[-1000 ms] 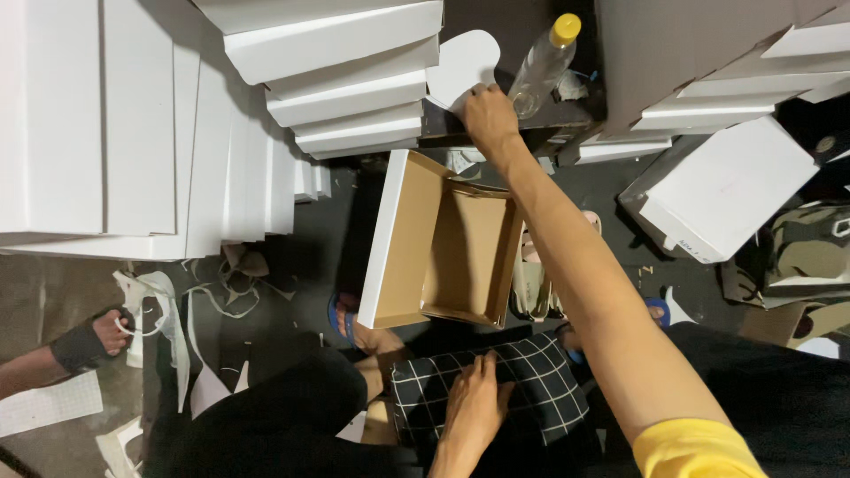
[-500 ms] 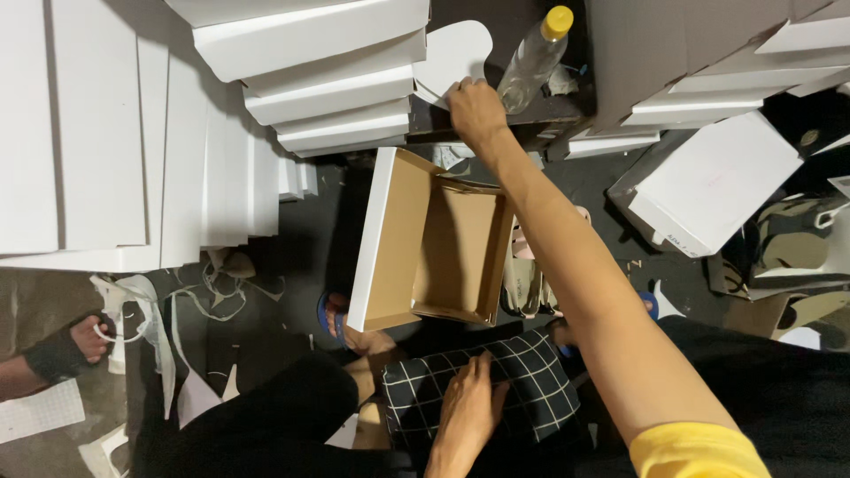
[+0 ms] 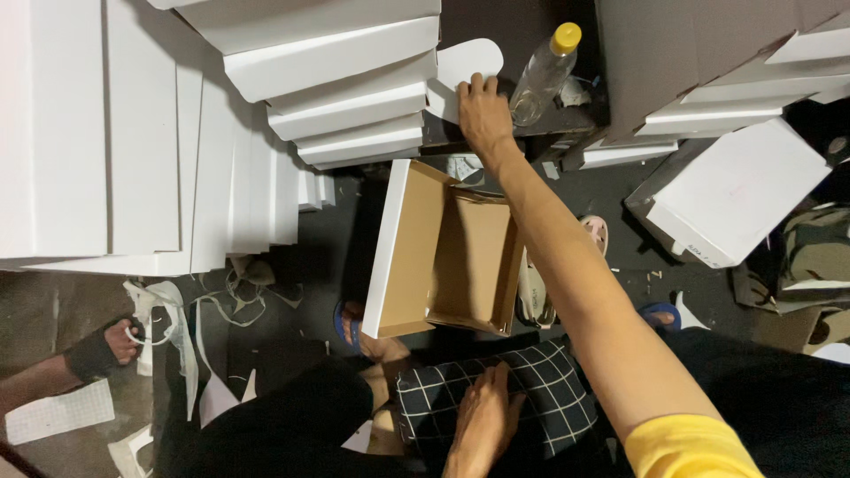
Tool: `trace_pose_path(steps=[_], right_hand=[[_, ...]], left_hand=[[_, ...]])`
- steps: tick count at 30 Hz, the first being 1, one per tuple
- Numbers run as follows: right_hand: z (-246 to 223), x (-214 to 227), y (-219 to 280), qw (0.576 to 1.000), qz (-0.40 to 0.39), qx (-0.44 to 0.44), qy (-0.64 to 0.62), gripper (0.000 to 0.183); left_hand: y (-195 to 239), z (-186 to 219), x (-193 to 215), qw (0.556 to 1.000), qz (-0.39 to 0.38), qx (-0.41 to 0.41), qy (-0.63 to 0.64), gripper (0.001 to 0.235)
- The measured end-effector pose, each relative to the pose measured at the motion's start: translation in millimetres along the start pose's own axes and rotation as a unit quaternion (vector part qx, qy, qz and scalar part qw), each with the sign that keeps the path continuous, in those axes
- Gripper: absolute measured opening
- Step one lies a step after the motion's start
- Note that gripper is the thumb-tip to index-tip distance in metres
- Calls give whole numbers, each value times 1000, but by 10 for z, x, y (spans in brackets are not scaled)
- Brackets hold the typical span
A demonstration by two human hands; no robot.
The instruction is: The person packs shoes into boxes by placing a shoe into a box, adding paper inserts, and closing the lid.
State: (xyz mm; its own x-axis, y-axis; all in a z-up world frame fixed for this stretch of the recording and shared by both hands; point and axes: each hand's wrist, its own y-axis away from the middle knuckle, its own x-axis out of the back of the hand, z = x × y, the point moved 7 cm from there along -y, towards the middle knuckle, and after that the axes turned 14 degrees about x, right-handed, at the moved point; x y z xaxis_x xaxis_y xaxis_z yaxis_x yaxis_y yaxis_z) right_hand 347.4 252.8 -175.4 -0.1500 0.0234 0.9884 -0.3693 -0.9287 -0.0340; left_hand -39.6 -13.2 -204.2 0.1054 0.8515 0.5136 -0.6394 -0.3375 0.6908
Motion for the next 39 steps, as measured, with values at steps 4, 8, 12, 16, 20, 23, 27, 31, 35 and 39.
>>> trace_pose_path(steps=[4, 8, 12, 16, 20, 23, 27, 31, 35, 39], right_hand=[[-71, 149, 34, 996, 85, -10, 4, 29], [-15, 281, 84, 993, 107, -3, -52, 53], [-4, 713, 187, 958, 251, 35, -132, 59], [-51, 876, 212, 972, 205, 41, -103, 66], [-35, 968, 239, 975, 201, 46, -86, 59], [-20, 951, 233, 975, 192, 39, -101, 59], [-87, 854, 234, 981, 141, 20, -131, 71], [-160, 854, 369, 983, 128, 14, -127, 63], [-59, 690, 583, 944, 156, 19, -290, 57], [141, 528, 783, 922, 231, -13, -311, 45]], left_hand=[[2, 53, 28, 1000, -6, 10, -9, 43], [53, 104, 85, 999, 26, -20, -4, 46], [77, 110, 60, 999, 35, -42, -4, 48], [183, 233, 224, 998, 27, -48, 17, 38], [182, 179, 208, 999, 38, -35, 7, 38], [39, 233, 321, 999, 46, -14, -1, 43], [-225, 926, 1469, 944, 215, -88, 232, 48], [-1373, 1159, 2229, 886, 206, 33, 414, 51], [-2056, 1264, 2690, 837, 271, 85, 467, 82], [-2482, 1153, 2819, 842, 352, 56, 405, 25]])
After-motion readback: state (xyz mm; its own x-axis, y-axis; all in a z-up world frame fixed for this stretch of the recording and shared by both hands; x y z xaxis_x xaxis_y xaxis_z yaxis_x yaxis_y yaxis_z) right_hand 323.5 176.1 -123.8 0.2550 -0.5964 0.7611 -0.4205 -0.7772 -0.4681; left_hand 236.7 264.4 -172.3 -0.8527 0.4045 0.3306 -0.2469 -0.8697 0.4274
